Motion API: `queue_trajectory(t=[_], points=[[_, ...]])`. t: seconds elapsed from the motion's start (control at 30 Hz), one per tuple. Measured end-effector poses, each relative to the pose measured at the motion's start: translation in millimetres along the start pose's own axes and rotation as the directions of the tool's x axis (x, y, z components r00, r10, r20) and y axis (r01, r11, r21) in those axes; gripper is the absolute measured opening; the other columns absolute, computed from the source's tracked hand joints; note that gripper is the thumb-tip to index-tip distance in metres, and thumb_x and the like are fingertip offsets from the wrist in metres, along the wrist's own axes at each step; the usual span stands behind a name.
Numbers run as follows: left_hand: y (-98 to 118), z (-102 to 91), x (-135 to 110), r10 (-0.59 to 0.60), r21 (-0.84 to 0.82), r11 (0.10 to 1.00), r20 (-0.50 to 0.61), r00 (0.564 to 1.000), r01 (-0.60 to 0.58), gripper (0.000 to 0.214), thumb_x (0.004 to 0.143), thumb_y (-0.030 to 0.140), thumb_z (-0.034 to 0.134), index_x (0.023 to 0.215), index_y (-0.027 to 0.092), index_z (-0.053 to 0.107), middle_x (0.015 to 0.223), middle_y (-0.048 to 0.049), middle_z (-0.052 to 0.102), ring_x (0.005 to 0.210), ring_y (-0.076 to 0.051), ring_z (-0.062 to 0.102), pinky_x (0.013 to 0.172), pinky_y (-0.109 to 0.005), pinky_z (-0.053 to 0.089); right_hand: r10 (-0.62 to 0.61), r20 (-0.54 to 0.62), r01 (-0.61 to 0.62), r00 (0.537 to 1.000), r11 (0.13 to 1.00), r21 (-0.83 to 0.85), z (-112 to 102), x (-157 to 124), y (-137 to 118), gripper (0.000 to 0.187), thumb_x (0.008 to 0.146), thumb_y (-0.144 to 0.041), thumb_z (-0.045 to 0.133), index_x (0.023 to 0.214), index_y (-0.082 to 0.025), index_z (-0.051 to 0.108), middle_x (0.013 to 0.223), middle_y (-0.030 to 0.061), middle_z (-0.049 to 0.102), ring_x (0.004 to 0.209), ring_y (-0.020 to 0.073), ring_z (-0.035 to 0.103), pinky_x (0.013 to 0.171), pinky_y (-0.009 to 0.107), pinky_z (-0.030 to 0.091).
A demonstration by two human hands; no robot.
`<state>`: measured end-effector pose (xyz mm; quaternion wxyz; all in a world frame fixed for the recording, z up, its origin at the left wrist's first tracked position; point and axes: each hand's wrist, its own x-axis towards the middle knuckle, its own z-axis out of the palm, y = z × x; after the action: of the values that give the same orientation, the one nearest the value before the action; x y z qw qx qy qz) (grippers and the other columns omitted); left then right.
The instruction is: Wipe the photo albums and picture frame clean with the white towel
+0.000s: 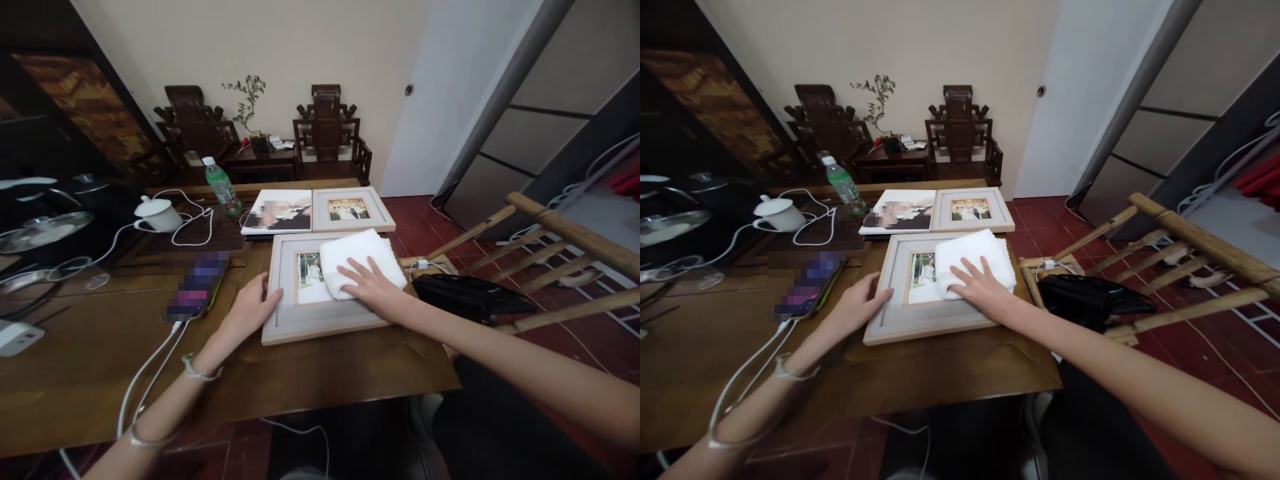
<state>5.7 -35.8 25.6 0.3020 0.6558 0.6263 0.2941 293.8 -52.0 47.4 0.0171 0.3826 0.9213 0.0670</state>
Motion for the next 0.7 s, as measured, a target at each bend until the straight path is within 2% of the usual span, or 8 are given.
queue_trajectory(t=[0.03,0.1,0.13,0.2,0.3,0.4,0.6,0.7], points=[[0,4.1,3,0.084,0.061,0.995,-0.079,0.993,-0.080,0.059,0.072,0.029,0.063,0.126,0.009,0.052,0.122,-0.0182,0.056,0.120,-0.036,0.050,0.105,-0.047,0.035,-0.006,0.002,0.006,1.000,1.000,-0.001,1,1,2,0.048,0.079,0.007,0.047,0.119,-0.019,0.057,0.149,0.0163,0.036,0.139,0.0376,0.022,0.104,0.068,0.023],[0,15.1,8,0.274,0.147,0.954,-0.091,0.957,-0.260,0.068,0.074,0.015,0.053,0.139,0.005,0.036,0.143,-0.0240,0.034,0.136,-0.036,0.031,0.111,-0.052,0.025,-0.011,0.009,0.011,1.000,1.000,-0.009,5,4,6,0.043,0.082,0.005,0.047,0.117,-0.018,0.058,0.148,0.0171,0.036,0.139,0.0373,0.022,0.104,0.067,0.024],[-1,20.6,11,0.342,0.188,0.927,-0.073,0.937,-0.324,0.067,0.074,0.010,0.050,0.139,0.005,0.036,0.148,-0.0250,0.025,0.139,-0.038,0.023,0.111,-0.056,0.023,-0.013,0.011,0.013,1.000,1.000,-0.013,6,6,8,0.041,0.084,0.004,0.046,0.117,-0.017,0.059,0.148,0.0172,0.036,0.139,0.0372,0.022,0.105,0.067,0.024],[-4,29.0,16,0.441,0.252,0.873,-0.042,0.896,-0.418,0.060,0.074,0.003,0.044,0.134,0.007,0.044,0.152,-0.0223,0.019,0.141,-0.037,0.016,0.111,-0.059,0.022,-0.014,0.008,0.014,1.000,1.000,-0.019,9,10,12,0.039,0.085,0.002,0.046,0.117,-0.017,0.059,0.148,0.0172,0.036,0.139,0.0366,0.022,0.105,0.066,0.024],[-12,32.9,23,0.525,0.301,0.808,0.023,0.851,-0.507,0.054,0.075,-0.001,0.039,0.127,0.010,0.050,0.152,-0.0176,0.024,0.141,-0.034,0.016,0.112,-0.056,0.025,-0.015,-0.006,0.014,1.000,1.000,-0.021,10,14,14,0.041,0.084,0.003,0.046,0.118,-0.017,0.058,0.148,0.0179,0.035,0.140,0.0359,0.022,0.105,0.066,0.023],[-20,31.9,27,0.557,0.308,0.782,0.045,0.829,-0.542,0.054,0.076,-0.002,0.037,0.127,0.012,0.050,0.147,-0.0159,0.035,0.140,-0.031,0.021,0.112,-0.056,0.028,-0.023,-0.023,0.022,0.999,0.999,-0.023,6,16,18,0.044,0.082,0.005,0.045,0.117,-0.017,0.058,0.148,0.0164,0.037,0.139,0.0352,0.025,0.105,0.065,0.026],[-28,32.3,29,0.588,0.267,0.776,0.020,0.808,-0.571,0.049,0.079,0.000,0.038,0.125,0.009,0.052,0.140,-0.0166,0.045,0.139,-0.029,0.024,0.113,-0.054,0.028,0.070,-0.214,-0.088,0.974,0.993,-0.075,-2,20,46,0.049,0.078,0.009,0.039,0.116,-0.015,0.057,0.147,0.0160,0.038,0.137,0.0327,0.029,0.106,0.056,0.031],[-30,34.2,29,0.605,0.249,0.774,-0.021,0.796,-0.582,0.044,0.084,0.002,0.037,0.124,0.010,0.054,0.138,-0.0157,0.048,0.139,-0.028,0.026,0.113,-0.053,0.029,0.093,-0.159,-0.111,0.983,0.988,-0.107,4,28,61,0.054,0.074,0.010,0.038,0.118,-0.015,0.055,0.143,0.0172,0.043,0.134,0.0341,0.034,0.103,0.058,0.033]])
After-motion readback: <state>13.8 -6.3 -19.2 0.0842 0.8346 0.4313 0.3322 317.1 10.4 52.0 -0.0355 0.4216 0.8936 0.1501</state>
